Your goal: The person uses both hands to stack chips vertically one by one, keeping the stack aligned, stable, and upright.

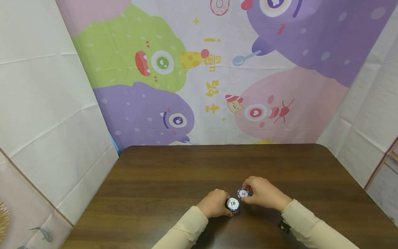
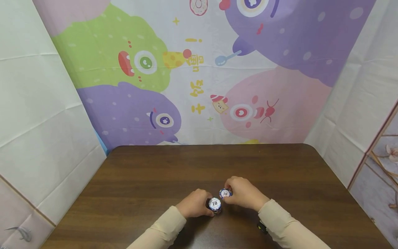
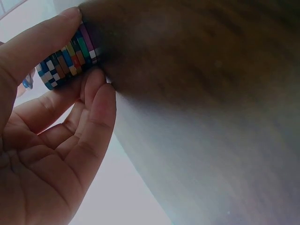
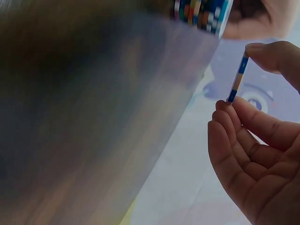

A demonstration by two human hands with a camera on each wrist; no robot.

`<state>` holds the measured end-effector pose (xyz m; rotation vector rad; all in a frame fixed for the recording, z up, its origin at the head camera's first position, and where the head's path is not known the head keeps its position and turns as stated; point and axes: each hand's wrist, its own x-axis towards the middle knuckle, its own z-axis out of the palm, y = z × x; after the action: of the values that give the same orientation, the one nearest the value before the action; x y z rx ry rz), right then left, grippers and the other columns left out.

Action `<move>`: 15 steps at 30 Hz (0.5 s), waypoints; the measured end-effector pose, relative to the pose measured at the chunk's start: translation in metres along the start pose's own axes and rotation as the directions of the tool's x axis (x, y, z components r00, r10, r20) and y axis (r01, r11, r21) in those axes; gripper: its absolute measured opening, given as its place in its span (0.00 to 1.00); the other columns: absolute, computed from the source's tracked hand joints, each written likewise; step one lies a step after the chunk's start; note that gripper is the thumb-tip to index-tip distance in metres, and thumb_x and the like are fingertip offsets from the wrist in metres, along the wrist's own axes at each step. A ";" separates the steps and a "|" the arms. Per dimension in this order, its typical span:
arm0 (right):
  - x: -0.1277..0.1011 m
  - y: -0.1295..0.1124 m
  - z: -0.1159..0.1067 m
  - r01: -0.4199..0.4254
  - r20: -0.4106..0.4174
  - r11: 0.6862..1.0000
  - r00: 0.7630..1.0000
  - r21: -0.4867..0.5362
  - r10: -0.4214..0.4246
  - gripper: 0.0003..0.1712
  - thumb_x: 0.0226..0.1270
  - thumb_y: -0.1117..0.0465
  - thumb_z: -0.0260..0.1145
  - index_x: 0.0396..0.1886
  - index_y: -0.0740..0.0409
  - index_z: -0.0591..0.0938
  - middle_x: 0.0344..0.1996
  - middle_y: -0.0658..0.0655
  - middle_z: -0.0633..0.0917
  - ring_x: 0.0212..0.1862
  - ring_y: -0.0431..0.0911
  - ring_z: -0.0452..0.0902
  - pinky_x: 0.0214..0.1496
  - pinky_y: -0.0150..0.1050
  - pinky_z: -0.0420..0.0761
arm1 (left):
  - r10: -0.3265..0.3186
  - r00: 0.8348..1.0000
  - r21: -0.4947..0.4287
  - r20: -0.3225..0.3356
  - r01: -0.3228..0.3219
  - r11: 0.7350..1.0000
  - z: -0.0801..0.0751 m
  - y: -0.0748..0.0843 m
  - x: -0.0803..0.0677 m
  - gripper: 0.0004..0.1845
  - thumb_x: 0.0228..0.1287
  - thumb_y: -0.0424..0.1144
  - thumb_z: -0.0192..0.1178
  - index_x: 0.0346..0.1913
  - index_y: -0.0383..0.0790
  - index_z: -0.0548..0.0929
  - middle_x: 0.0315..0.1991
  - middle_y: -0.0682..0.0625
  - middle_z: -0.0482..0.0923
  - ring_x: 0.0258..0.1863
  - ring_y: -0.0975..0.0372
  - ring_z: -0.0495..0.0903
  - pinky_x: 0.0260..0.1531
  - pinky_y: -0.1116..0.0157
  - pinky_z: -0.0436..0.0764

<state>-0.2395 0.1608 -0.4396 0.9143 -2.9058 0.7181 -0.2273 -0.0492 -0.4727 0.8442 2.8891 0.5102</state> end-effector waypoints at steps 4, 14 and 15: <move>0.000 -0.005 0.008 0.044 0.019 0.999 0.999 0.001 -0.044 0.15 0.51 0.55 0.76 0.35 0.56 0.82 0.31 0.46 0.80 0.31 0.35 0.71 0.33 0.30 0.74 | 0.004 1.000 -0.024 0.005 -0.004 1.000 0.000 0.000 0.000 0.15 0.40 0.43 0.80 0.26 0.43 0.83 0.23 0.57 0.78 0.21 0.70 0.70 0.24 0.72 0.70; 0.000 -0.013 0.019 0.095 0.073 0.994 0.992 0.050 -0.099 0.14 0.50 0.57 0.75 0.34 0.56 0.82 0.30 0.46 0.79 0.30 0.35 0.70 0.31 0.29 0.72 | 0.007 1.000 -0.039 0.002 -0.007 0.999 -0.001 0.000 -0.001 0.15 0.40 0.42 0.80 0.27 0.42 0.83 0.23 0.57 0.78 0.20 0.70 0.69 0.23 0.73 0.70; 0.000 -0.013 0.019 0.102 0.070 0.994 0.992 0.050 -0.105 0.14 0.50 0.57 0.76 0.34 0.56 0.82 0.30 0.46 0.79 0.30 0.34 0.70 0.31 0.29 0.72 | 0.007 1.000 -0.042 0.000 -0.007 0.999 -0.001 0.000 -0.001 0.15 0.40 0.42 0.80 0.27 0.42 0.83 0.23 0.57 0.78 0.20 0.70 0.70 0.23 0.73 0.70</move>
<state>-0.2298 0.1428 -0.4513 1.1095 -2.8878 0.7634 -0.2262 -0.0498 -0.4721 0.8487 2.8660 0.5693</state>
